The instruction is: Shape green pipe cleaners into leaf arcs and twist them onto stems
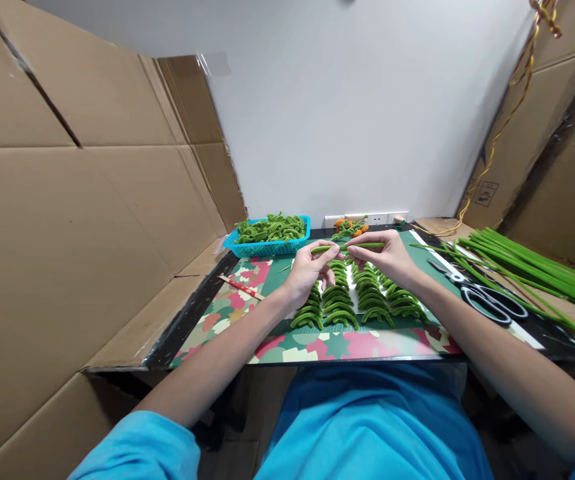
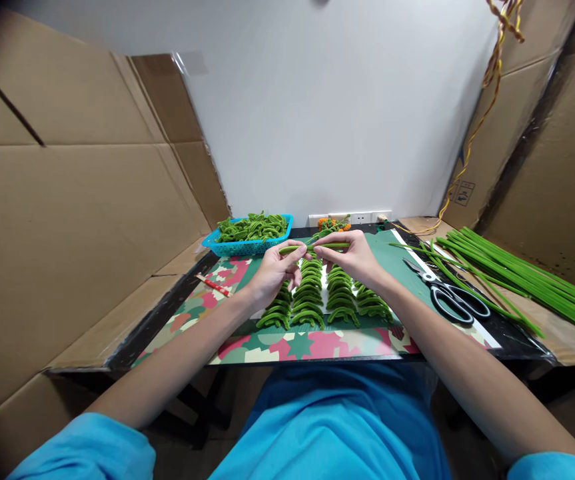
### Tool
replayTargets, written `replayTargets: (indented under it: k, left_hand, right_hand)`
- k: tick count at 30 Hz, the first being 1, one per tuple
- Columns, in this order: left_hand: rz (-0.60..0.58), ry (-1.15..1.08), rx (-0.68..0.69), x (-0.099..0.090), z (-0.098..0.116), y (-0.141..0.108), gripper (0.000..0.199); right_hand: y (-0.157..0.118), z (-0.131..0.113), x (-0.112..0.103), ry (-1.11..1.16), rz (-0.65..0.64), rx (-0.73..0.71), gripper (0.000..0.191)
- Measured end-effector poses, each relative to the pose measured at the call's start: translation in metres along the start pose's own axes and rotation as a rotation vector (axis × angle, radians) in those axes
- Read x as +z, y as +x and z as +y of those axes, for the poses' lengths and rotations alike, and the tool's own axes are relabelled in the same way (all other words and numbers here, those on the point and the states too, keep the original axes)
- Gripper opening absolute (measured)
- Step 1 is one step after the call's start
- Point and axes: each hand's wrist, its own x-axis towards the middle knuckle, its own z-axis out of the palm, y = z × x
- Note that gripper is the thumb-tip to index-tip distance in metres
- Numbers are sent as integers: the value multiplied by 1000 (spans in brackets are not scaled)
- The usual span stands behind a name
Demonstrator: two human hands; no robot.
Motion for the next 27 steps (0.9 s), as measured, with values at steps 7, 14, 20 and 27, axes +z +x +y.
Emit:
replayTargets:
  k: [7,14,20,27]
  left_hand:
    - [2,49,13,0,0,0,53]
    - [43,38,26,1,3,1,53]
    - [55,15,-3,-2,1,3,48]
    - [20,-47,-76,-3,2,3,41]
  right_hand:
    - [0,-1,1,3,-7,-13,30]
    - [-3,4,-2,-250,11,-200,28]
    - [-8,11,-11,-968,55,-714,20]
    - [-7,12,-16,-1128,85,-880,23]
